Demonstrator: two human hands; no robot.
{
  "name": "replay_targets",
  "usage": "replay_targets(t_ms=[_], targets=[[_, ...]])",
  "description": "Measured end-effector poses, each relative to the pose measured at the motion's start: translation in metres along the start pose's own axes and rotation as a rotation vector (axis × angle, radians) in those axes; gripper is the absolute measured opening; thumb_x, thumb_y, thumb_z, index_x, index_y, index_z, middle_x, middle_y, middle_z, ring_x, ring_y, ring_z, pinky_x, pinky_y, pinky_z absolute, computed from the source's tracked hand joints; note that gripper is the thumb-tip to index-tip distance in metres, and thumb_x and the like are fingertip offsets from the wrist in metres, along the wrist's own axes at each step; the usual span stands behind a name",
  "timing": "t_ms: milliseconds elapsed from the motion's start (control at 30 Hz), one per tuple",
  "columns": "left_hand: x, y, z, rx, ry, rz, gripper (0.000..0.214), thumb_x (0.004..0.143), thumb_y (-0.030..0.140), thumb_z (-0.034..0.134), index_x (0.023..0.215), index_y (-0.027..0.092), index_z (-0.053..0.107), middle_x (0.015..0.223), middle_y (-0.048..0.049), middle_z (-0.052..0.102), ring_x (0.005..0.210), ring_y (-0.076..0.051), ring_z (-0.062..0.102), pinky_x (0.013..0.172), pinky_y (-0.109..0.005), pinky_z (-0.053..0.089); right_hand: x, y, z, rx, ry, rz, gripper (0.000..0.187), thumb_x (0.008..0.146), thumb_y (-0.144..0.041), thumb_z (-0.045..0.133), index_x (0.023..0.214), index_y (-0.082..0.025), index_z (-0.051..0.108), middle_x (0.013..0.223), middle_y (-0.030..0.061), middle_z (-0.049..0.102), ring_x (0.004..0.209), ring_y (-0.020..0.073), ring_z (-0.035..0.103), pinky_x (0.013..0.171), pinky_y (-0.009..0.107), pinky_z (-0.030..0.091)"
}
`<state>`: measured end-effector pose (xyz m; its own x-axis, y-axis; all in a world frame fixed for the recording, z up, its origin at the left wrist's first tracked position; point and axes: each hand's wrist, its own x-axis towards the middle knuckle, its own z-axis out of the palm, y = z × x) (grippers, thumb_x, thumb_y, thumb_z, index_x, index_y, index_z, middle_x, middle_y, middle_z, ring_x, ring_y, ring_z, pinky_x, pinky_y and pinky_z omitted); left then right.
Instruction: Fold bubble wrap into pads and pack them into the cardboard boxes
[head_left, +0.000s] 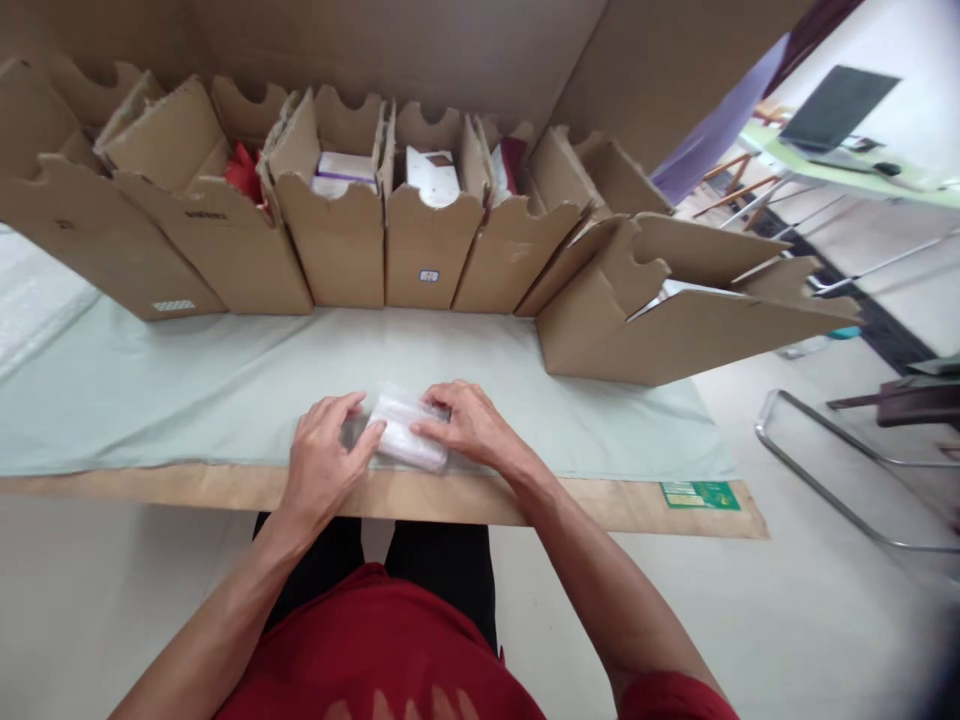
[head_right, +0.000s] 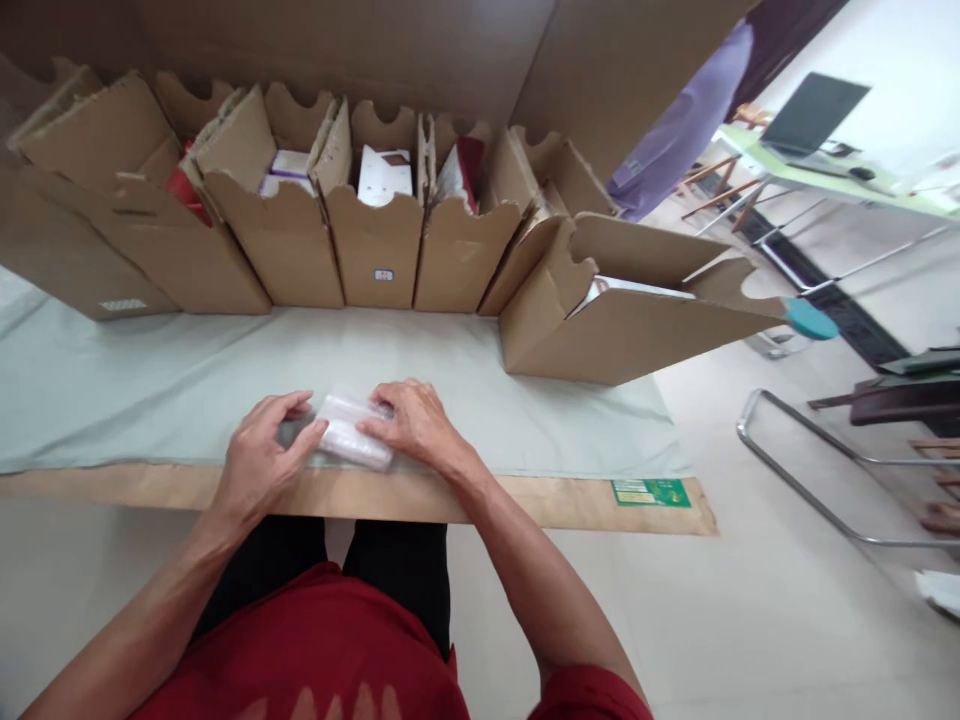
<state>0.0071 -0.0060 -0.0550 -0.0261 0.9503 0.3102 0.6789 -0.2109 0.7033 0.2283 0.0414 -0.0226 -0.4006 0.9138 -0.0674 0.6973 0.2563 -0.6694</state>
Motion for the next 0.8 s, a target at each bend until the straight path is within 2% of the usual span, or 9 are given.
replay_targets(t_ms=[100, 167, 233, 333, 433, 500, 600, 667, 800], targets=[[-0.015, 0.004, -0.005, -0.278, -0.054, -0.177, 0.059, 0.085, 0.047, 0.071, 0.135, 0.018, 0.060, 0.125, -0.0148, 0.071, 0.111, -0.029, 0.069, 0.099, -0.045, 0.055, -0.019, -0.009, 0.002, 0.359, 0.132, 0.032, 0.022, 0.084, -0.039, 0.074, 0.083, -0.020, 0.063, 0.078, -0.0024, 0.061, 0.074, 0.0153, 0.054, 0.069, 0.027, 0.042], [-0.023, 0.007, -0.005, -0.512, -0.168, -0.248, 0.070, 0.084, 0.050, 0.073, 0.144, 0.020, 0.053, 0.132, -0.0152, 0.069, 0.115, -0.029, 0.070, 0.097, -0.043, 0.057, -0.035, -0.017, 0.006, 0.560, 0.246, 0.051, 0.023, 0.086, -0.041, 0.070, 0.084, -0.021, 0.060, 0.080, -0.0022, 0.061, 0.075, 0.0151, 0.056, 0.070, 0.026, 0.044], [-0.026, 0.012, -0.003, -0.645, -0.310, -0.288, 0.064, 0.086, 0.051, 0.072, 0.139, 0.019, 0.058, 0.126, -0.0141, 0.072, 0.112, -0.029, 0.071, 0.094, -0.040, 0.059, -0.049, -0.022, 0.008, 0.616, 0.248, 0.029, 0.020, 0.085, -0.038, 0.069, 0.082, -0.022, 0.059, 0.080, -0.0018, 0.061, 0.078, 0.0159, 0.058, 0.074, 0.027, 0.047], [-0.022, 0.024, -0.003, -0.541, -0.418, -0.304, 0.044, 0.087, 0.050, 0.069, 0.117, 0.018, 0.070, 0.101, -0.0081, 0.078, 0.093, -0.027, 0.074, 0.083, -0.036, 0.061, -0.069, -0.018, 0.000, 0.540, 0.173, -0.003, 0.020, 0.081, -0.038, 0.074, 0.086, -0.022, 0.063, 0.087, -0.0002, 0.066, 0.084, 0.0179, 0.060, 0.082, 0.031, 0.048], [-0.013, 0.045, -0.002, -0.419, -0.492, -0.187, 0.034, 0.088, 0.046, 0.064, 0.108, 0.020, 0.073, 0.087, -0.0022, 0.076, 0.077, -0.022, 0.070, 0.068, -0.030, 0.058, -0.085, -0.005, -0.019, 0.571, 0.207, 0.022, 0.055, 0.076, -0.046, 0.082, 0.123, -0.024, 0.063, 0.121, 0.0059, 0.069, 0.102, 0.0210, 0.063, 0.093, 0.036, 0.048], [-0.009, 0.061, 0.003, -0.396, -0.588, -0.092, 0.029, 0.089, 0.040, 0.060, 0.105, 0.021, 0.074, 0.080, 0.0001, 0.073, 0.069, -0.019, 0.066, 0.062, -0.027, 0.054, -0.093, 0.002, -0.033, 0.586, 0.180, 0.025, 0.073, 0.071, -0.046, 0.087, 0.135, -0.025, 0.058, 0.128, 0.0068, 0.068, 0.106, 0.0213, 0.063, 0.094, 0.035, 0.048], [0.000, 0.081, 0.013, -0.375, -0.714, 0.025, 0.024, 0.090, 0.035, 0.057, 0.101, 0.022, 0.074, 0.074, 0.0010, 0.070, 0.062, -0.017, 0.062, 0.056, -0.025, 0.050, -0.107, 0.006, -0.055, 0.426, 0.119, 0.029, 0.031, 0.078, -0.036, 0.082, 0.104, -0.023, 0.070, 0.091, -0.0008, 0.071, 0.082, 0.0167, 0.062, 0.075, 0.028, 0.049], [0.010, 0.091, 0.018, -0.378, -0.688, 0.127, 0.028, 0.090, 0.038, 0.061, 0.110, 0.023, 0.073, 0.087, -0.0021, 0.076, 0.073, -0.020, 0.069, 0.063, -0.027, 0.056, -0.118, 0.008, -0.077, 0.311, 0.162, 0.041, 0.011, 0.085, -0.031, 0.073, 0.083, -0.021, 0.069, 0.073, -0.0034, 0.064, 0.069, 0.0142, 0.057, 0.064, 0.026, 0.045], [0.053, 0.122, 0.029, -0.318, -0.404, 0.429, 0.044, 0.092, 0.041, 0.064, 0.134, 0.026, 0.062, 0.130, -0.0100, 0.072, 0.113, -0.027, 0.070, 0.094, -0.041, 0.059, -0.141, 0.020, -0.153, 0.401, 0.561, 0.061, 0.019, 0.086, -0.041, 0.075, 0.089, -0.022, 0.073, 0.087, 0.0025, 0.073, 0.079, 0.0198, 0.067, 0.069, 0.033, 0.055]])
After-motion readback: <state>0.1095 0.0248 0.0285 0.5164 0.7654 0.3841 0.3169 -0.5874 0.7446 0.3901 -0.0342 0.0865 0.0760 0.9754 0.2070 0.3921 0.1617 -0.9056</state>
